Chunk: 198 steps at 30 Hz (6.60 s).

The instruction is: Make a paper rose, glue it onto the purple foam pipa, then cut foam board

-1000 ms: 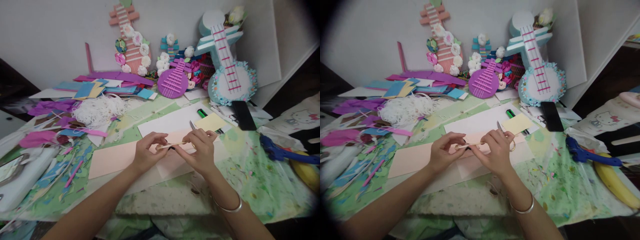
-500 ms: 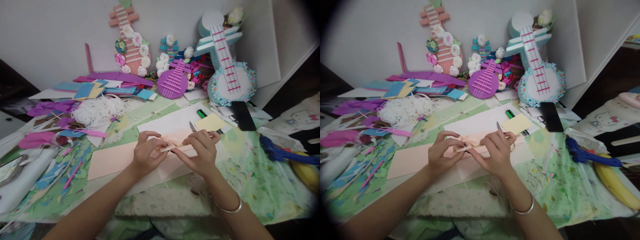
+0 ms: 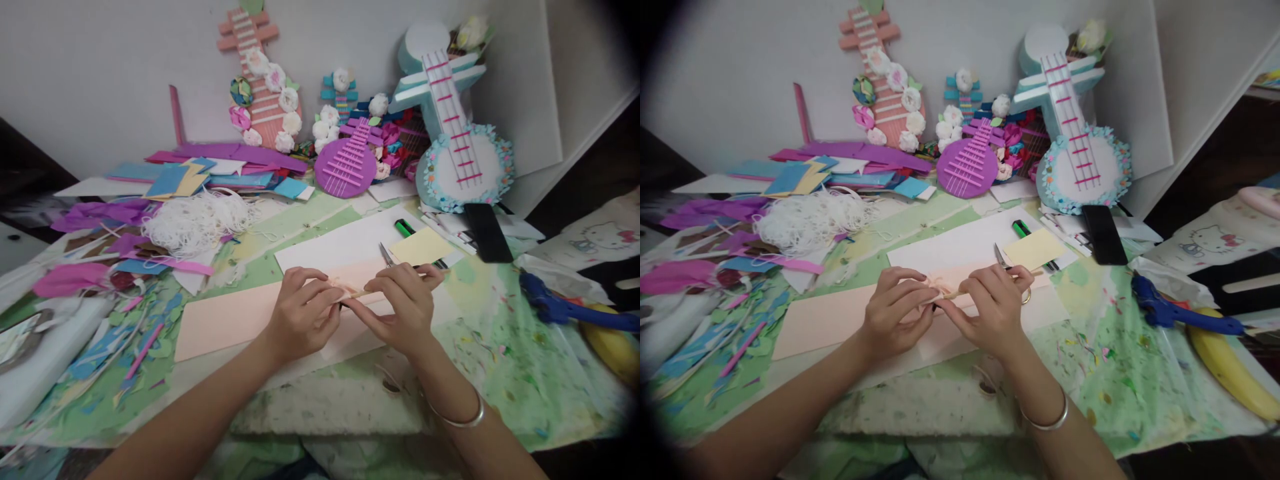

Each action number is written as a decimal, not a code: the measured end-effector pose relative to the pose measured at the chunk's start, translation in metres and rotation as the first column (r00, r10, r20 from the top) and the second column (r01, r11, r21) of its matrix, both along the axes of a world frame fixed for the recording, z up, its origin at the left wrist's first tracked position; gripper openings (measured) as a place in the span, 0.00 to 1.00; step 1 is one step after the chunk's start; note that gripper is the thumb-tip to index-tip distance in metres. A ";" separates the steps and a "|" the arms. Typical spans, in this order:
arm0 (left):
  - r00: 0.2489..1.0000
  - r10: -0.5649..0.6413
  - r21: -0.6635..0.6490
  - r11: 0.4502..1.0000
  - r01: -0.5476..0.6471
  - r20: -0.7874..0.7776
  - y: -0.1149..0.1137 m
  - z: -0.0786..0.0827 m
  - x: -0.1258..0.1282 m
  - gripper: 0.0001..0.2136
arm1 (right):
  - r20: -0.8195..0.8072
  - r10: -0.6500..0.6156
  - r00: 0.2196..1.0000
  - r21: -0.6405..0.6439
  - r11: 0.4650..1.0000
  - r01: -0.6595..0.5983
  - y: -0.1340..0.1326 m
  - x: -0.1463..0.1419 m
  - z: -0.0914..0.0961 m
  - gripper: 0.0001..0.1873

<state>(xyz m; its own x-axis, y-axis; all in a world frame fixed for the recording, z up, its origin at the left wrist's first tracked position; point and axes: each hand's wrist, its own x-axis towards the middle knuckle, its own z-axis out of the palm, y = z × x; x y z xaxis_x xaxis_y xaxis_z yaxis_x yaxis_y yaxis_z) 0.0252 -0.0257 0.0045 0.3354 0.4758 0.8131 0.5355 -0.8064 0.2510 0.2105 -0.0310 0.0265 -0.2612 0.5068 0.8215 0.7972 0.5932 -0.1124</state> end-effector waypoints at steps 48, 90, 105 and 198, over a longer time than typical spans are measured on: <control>0.996 -0.053 -0.144 0.988 0.062 0.065 0.001 0.005 -0.001 0.08 | 0.051 0.006 0.999 -0.082 0.997 -0.002 0.005 0.004 -0.001 0.12; 0.999 0.045 -0.075 0.996 -0.043 0.030 0.002 -0.002 -0.002 0.09 | 0.088 -0.033 0.996 -0.101 0.994 0.042 0.008 0.002 -0.007 0.13; 0.890 0.321 0.087 0.947 -0.310 -0.323 -0.006 -0.004 0.008 0.06 | 0.151 -0.165 0.975 -0.019 0.985 0.170 0.002 -0.014 -0.015 0.14; 0.989 0.096 -0.239 0.963 -0.121 -0.116 -0.002 -0.001 0.002 0.08 | 0.051 -0.129 0.990 0.004 0.992 0.129 0.001 -0.011 -0.012 0.14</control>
<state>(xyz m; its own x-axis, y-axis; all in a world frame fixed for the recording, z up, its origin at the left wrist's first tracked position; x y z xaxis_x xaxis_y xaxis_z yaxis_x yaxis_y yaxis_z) 0.0274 -0.0280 0.0034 0.3462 0.6939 0.6314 0.6496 -0.6628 0.3724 0.1996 -0.0295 0.0145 -0.2354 0.5387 0.8089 0.8715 0.4854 -0.0697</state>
